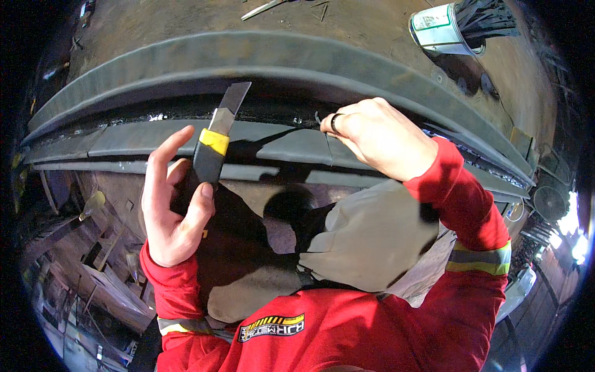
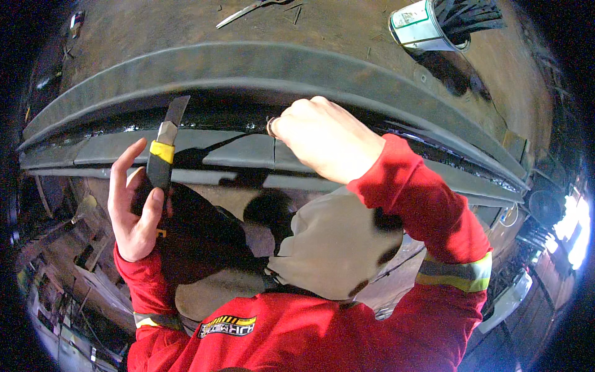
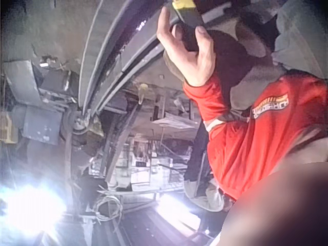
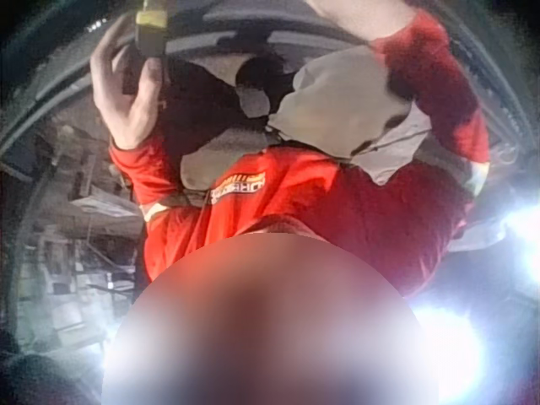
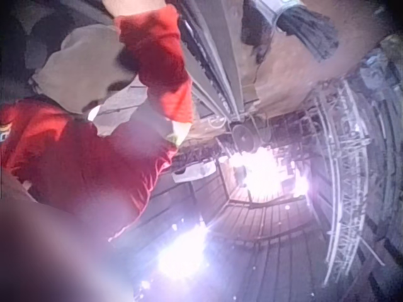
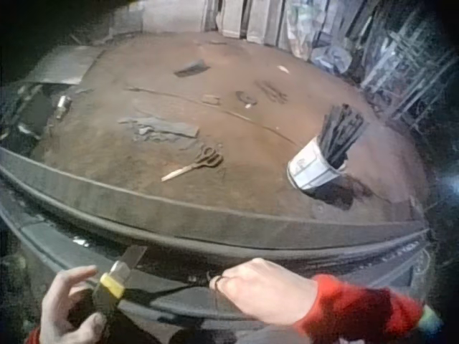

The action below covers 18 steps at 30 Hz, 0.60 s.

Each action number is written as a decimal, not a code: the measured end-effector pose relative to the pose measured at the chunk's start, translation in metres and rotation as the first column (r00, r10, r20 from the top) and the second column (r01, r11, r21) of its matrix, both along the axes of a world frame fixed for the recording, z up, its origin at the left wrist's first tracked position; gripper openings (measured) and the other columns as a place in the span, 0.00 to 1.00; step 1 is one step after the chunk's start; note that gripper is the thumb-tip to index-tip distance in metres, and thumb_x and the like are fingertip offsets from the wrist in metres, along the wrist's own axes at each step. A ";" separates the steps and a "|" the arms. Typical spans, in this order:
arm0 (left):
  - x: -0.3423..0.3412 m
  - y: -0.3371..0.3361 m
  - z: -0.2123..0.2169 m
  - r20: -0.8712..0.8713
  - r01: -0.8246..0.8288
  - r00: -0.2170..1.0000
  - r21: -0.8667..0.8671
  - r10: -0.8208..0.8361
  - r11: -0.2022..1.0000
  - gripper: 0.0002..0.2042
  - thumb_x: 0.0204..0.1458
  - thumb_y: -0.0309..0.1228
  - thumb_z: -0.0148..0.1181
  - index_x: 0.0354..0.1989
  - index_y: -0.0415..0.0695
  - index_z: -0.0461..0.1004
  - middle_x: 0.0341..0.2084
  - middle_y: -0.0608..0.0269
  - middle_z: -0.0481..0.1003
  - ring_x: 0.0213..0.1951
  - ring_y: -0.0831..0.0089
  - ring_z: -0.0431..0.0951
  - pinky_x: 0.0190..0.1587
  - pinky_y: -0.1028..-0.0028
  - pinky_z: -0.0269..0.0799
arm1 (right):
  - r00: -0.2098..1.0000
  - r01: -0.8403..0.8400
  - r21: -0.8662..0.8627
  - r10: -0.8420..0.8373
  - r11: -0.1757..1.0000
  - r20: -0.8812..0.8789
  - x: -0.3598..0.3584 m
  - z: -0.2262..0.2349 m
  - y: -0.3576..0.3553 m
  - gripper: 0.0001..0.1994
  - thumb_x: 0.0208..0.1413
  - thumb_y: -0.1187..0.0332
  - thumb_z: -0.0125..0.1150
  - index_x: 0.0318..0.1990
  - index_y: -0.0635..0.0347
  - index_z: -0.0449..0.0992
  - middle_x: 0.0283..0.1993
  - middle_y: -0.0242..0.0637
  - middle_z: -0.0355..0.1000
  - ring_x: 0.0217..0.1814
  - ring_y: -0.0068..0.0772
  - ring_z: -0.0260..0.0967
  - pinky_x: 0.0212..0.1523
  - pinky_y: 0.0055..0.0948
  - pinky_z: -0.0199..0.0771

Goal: The person fits a black rubber seal into a groove on a long metal beam. They use a utility knife to trim the seal flush with the beam's edge and then press the seal into place along the length of the beam.

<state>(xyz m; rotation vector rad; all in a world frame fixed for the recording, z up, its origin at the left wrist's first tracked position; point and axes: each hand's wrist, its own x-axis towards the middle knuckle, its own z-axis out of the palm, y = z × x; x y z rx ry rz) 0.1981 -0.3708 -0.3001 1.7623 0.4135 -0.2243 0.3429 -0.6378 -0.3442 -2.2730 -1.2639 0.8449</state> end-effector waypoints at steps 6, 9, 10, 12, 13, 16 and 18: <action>0.003 -0.004 0.002 0.013 -0.008 1.000 -0.005 0.008 1.000 0.30 0.52 0.24 0.54 0.65 0.35 0.55 0.33 0.58 0.73 0.24 0.81 0.69 0.28 0.82 0.64 | 0.971 0.084 -0.104 -0.058 0.991 0.232 -0.011 0.000 0.008 0.05 0.49 0.73 0.55 0.30 0.65 0.74 0.25 0.47 0.74 0.30 0.54 0.75 0.34 0.43 0.77; 0.003 -0.005 0.002 0.040 -0.034 0.999 0.009 0.033 0.999 0.30 0.53 0.26 0.55 0.65 0.35 0.54 0.28 0.59 0.73 0.22 0.81 0.70 0.27 0.82 0.65 | 0.953 0.154 -0.056 -0.134 0.986 0.270 -0.016 0.002 0.006 0.05 0.52 0.73 0.54 0.30 0.65 0.73 0.23 0.45 0.74 0.27 0.55 0.74 0.32 0.44 0.76; 0.001 -0.003 0.003 0.049 -0.057 0.997 -0.001 0.057 0.998 0.30 0.53 0.26 0.55 0.66 0.35 0.54 0.30 0.58 0.73 0.23 0.80 0.70 0.27 0.81 0.66 | 0.957 0.229 0.042 -0.233 0.972 0.172 -0.017 0.004 0.007 0.05 0.54 0.73 0.53 0.31 0.66 0.73 0.24 0.46 0.74 0.29 0.55 0.74 0.33 0.44 0.76; -0.002 -0.001 0.006 0.071 -0.103 0.992 -0.020 0.104 0.994 0.31 0.53 0.28 0.54 0.66 0.35 0.54 0.32 0.56 0.74 0.24 0.78 0.71 0.26 0.80 0.68 | 0.919 0.393 0.210 -0.392 0.895 -0.051 -0.020 0.012 0.007 0.06 0.57 0.72 0.51 0.34 0.66 0.71 0.26 0.48 0.74 0.31 0.56 0.74 0.34 0.44 0.75; -0.002 0.000 0.003 0.154 -0.129 0.979 -0.015 0.130 0.992 0.32 0.54 0.31 0.55 0.67 0.35 0.54 0.29 0.57 0.73 0.23 0.77 0.71 0.25 0.80 0.68 | 0.924 0.383 0.234 -0.373 0.893 -0.088 -0.023 0.012 0.005 0.06 0.58 0.72 0.50 0.35 0.66 0.70 0.28 0.49 0.73 0.33 0.57 0.74 0.35 0.44 0.74; 0.000 0.003 0.003 0.231 -0.238 0.942 -0.044 0.242 0.970 0.32 0.54 0.31 0.56 0.67 0.36 0.53 0.30 0.56 0.73 0.24 0.76 0.71 0.26 0.79 0.68 | 0.899 0.401 0.138 -0.361 0.906 -0.248 -0.041 0.011 -0.008 0.06 0.62 0.70 0.47 0.39 0.65 0.66 0.33 0.54 0.71 0.39 0.58 0.72 0.39 0.47 0.72; -0.002 0.007 0.004 0.238 -0.244 0.938 -0.058 0.251 0.968 0.32 0.54 0.31 0.55 0.67 0.36 0.53 0.30 0.56 0.73 0.23 0.76 0.71 0.26 0.79 0.69 | 0.895 0.402 0.129 -0.360 0.907 -0.262 -0.042 0.011 -0.008 0.06 0.62 0.71 0.46 0.39 0.64 0.66 0.32 0.53 0.71 0.38 0.59 0.71 0.40 0.47 0.72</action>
